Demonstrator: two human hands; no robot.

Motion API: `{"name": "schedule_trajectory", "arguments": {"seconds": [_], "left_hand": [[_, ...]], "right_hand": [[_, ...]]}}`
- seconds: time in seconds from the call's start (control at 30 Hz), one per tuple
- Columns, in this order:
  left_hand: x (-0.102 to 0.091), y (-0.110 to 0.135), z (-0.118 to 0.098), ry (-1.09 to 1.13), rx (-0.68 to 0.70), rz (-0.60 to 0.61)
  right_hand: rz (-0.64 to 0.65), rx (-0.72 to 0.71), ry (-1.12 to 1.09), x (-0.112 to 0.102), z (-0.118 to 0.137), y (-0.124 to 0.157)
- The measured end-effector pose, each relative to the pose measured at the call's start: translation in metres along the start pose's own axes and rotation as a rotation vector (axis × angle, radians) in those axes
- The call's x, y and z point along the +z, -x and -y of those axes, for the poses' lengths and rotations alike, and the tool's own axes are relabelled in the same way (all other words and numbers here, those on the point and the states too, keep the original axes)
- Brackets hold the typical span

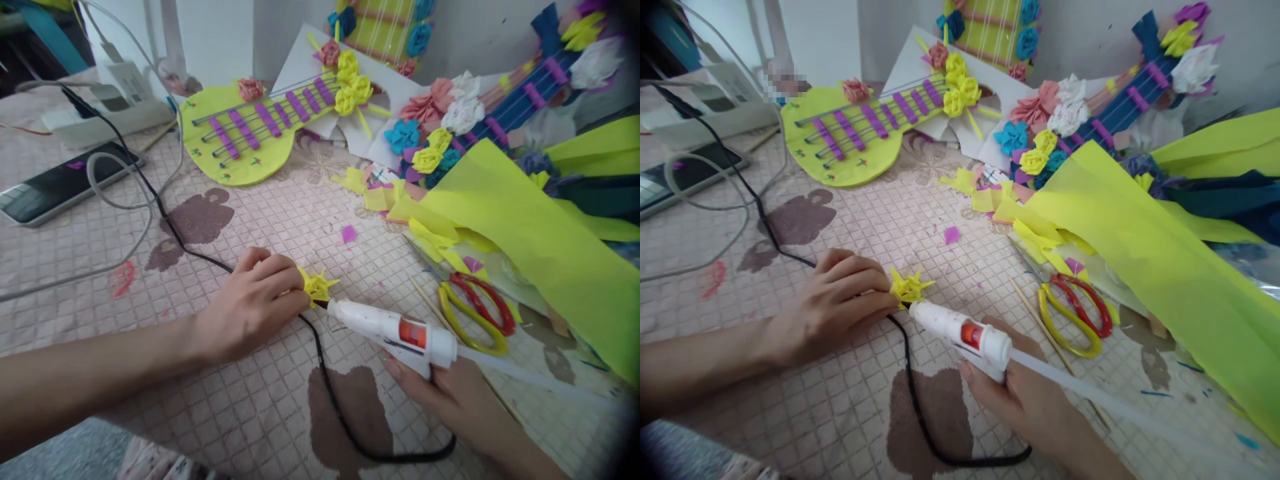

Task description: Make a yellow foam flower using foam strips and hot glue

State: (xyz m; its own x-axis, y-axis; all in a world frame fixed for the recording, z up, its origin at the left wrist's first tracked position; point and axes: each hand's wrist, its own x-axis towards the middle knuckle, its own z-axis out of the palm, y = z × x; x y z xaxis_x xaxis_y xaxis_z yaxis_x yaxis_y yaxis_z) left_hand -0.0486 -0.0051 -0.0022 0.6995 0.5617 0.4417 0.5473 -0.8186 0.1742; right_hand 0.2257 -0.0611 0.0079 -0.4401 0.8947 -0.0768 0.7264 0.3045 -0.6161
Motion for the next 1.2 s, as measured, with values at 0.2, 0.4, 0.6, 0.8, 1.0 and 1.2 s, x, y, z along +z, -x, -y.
{"name": "schedule_trajectory", "arguments": {"seconds": [0.2,0.4,0.6,0.8,1.0,1.2], "left_hand": [[0.001,0.001,0.0,-0.001,0.001,0.004],[0.002,0.001,0.0,-0.004,-0.005,0.006],[0.001,0.001,0.0,0.0,-0.017,0.025],[0.001,0.001,0.0,0.017,-0.029,0.025],[0.001,0.0,-0.001,0.046,-0.057,0.02],[0.002,-0.001,-0.002,0.096,-0.107,0.029]], "right_hand": [[0.012,0.019,0.004,0.0,0.0,-0.001],[0.0,0.006,0.034,-0.003,0.004,-0.002],[0.006,0.005,0.049,-0.003,0.006,-0.005],[-0.002,0.011,0.071,-0.003,0.004,-0.003],[-0.03,-0.007,0.048,-0.003,-0.002,0.0],[-0.036,-0.046,0.035,-0.007,-0.006,-0.001]]}}
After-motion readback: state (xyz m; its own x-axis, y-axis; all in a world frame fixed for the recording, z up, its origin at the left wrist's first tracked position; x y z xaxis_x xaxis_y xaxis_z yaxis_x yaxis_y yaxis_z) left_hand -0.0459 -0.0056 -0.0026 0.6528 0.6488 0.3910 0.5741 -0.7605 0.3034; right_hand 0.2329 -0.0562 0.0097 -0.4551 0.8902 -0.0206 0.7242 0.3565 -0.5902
